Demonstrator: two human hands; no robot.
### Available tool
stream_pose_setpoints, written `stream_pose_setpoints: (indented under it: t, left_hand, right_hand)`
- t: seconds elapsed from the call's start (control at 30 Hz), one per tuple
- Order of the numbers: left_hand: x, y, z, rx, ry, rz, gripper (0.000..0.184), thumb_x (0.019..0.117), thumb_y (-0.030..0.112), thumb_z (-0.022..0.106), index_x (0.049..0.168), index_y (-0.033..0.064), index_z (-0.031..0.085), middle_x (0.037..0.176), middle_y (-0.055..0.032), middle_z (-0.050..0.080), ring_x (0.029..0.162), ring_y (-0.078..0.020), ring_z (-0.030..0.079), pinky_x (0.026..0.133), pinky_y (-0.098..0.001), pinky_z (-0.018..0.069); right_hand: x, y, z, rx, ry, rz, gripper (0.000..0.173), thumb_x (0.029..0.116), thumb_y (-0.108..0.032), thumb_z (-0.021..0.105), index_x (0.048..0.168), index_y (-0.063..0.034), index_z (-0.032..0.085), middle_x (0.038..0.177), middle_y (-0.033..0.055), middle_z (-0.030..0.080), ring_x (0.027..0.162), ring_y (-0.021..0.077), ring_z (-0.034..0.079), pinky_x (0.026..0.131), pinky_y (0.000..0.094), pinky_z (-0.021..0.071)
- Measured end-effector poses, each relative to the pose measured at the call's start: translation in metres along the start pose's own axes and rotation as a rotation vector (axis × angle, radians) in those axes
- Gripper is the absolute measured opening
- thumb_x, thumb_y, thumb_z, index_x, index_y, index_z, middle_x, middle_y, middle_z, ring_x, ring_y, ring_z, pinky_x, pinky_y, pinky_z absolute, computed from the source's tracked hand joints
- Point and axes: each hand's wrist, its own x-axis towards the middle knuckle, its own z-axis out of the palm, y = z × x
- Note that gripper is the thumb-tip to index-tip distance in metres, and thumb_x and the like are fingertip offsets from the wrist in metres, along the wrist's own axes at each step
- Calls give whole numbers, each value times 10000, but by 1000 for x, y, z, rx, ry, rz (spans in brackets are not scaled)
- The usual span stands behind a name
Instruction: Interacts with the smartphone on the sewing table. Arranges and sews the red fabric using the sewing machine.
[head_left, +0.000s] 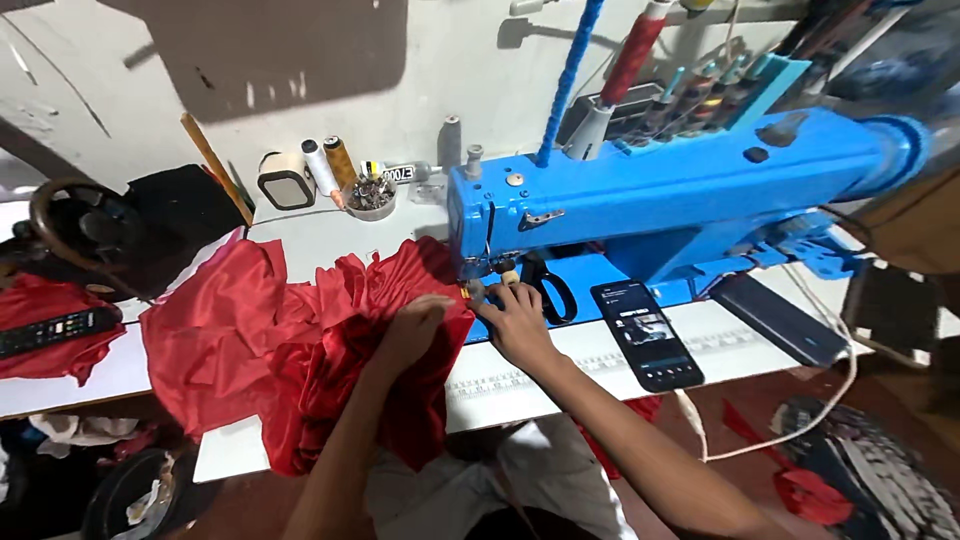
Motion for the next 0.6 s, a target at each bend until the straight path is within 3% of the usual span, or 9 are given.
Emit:
stream_pose_setpoints:
  t: [0.1, 0.17, 0.23, 0.3, 0.37, 0.47, 0.6]
  left_hand:
    - [-28, 14, -24, 88, 105, -21, 328, 1083, 167, 454, 1176, 2, 721, 1199, -126, 713, 1126, -186, 675, 1022, -389, 520]
    - [-50, 23, -44, 232, 72, -86, 319, 1080, 161, 467, 1201, -2, 712, 1192, -158, 714, 1120, -235, 682, 1022, -428, 515]
    - [-68, 26, -61, 304, 6, -198, 310, 1073, 161, 490, 1254, -2, 682, 1233, -180, 695, 1158, -267, 669, 1050, -452, 496]
    - [-83, 25, -72, 368, -68, -295, 332, 1055, 196, 545, 1311, 13, 650, 1291, -189, 668, 1227, -297, 637, 1091, -496, 465]
    - [-93, 23, -76, 424, -112, -342, 382, 1025, 220, 607, 1359, 36, 625, 1357, -189, 629, 1290, -323, 591, 1114, -529, 435]
    - [-103, 14, -73, 443, -94, -332, 486, 970, 245, 696, 1392, 26, 595, 1408, -202, 590, 1331, -343, 555, 1132, -533, 414]
    - [-110, 8, -68, 440, -79, -314, 669, 867, 367, 804, 1422, 68, 583, 1432, -182, 581, 1379, -353, 505, 1160, -580, 357]
  right_hand:
    - [-2, 4, -2, 89, -11, -60, 290, 1004, -178, 545, 1200, -202, 757, 1261, 176, 671, 1285, 467, 538, 1067, 702, 353]
    - [-2, 1, -4, 168, -64, -123, 353, 1059, -362, 474, 1225, -214, 748, 1345, 115, 657, 1367, 431, 487, 1110, 698, 305]
    - [2, -11, -7, 250, -157, -170, 412, 1058, -436, 471, 1279, -196, 723, 1382, 74, 653, 1413, 392, 460, 1149, 697, 251]
    - [10, -28, -12, 323, -274, -185, 438, 1051, -450, 498, 1326, -163, 684, 1328, 54, 685, 1407, 332, 480, 1182, 668, 210]
    - [17, -43, -15, 373, -371, -209, 451, 1034, -432, 552, 1336, -119, 671, 1253, 96, 701, 1300, 322, 559, 1177, 646, 226]
    - [23, -59, -13, 412, -422, -292, 365, 1001, -343, 632, 1217, -64, 723, 1111, 154, 736, 1122, 362, 651, 1107, 657, 320]
    - [29, -70, -24, 489, -569, -287, 317, 999, -291, 639, 1127, -17, 734, 1088, 169, 734, 1137, 365, 630, 1086, 622, 325]
